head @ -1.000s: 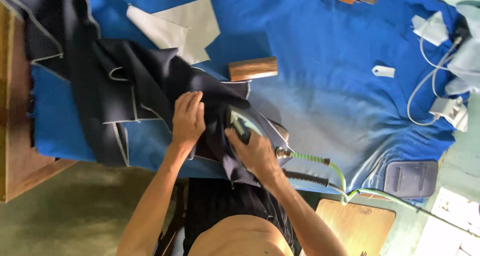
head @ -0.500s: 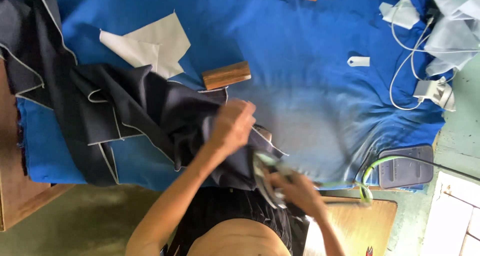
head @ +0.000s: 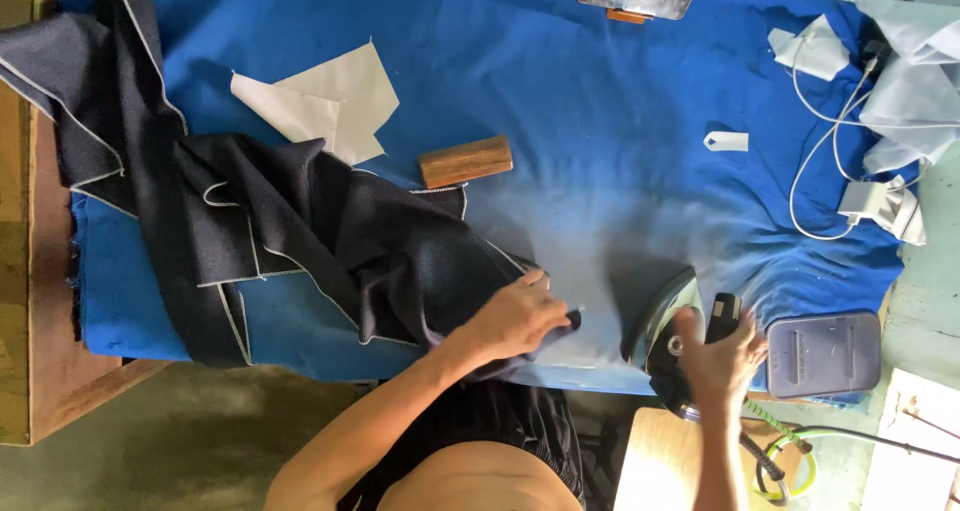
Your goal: Ironing and pressing seams of fabric pieces using a steam iron and a wooden clapper.
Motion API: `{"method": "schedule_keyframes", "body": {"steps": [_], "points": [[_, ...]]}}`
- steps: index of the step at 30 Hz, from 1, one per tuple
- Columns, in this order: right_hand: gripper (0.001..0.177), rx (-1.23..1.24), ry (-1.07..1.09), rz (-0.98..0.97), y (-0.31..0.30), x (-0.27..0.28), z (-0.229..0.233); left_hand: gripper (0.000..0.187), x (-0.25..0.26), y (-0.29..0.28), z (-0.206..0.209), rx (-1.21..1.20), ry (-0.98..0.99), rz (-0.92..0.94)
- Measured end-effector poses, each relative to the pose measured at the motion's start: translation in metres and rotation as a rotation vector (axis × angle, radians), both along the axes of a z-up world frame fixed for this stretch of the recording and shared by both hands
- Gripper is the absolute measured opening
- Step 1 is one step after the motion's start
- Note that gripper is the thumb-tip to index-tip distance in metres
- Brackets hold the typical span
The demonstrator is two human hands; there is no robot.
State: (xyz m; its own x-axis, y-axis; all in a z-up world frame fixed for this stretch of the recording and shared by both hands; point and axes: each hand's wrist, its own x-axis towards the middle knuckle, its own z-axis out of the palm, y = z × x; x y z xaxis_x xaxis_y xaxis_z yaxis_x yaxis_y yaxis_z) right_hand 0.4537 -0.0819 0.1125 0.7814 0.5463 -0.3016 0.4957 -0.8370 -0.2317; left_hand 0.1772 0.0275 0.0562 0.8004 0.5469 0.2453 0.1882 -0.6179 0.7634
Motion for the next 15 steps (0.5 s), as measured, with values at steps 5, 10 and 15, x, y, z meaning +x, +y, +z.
{"method": "schedule_keyframes", "body": {"steps": [5,10,15], "points": [[0.125,-0.303,0.494,0.625,0.053,-0.125,0.02,0.019,-0.076,0.057,0.127,-0.082,-0.191,0.168],[0.055,-0.007,0.756,0.905,0.13,-0.183,-0.03,0.01,-0.179,0.112,0.215,-0.032,-0.097,0.325],[0.017,0.789,0.657,1.065,0.215,-0.204,0.098,0.013,-0.264,0.117,0.283,-0.112,0.029,0.646]]}}
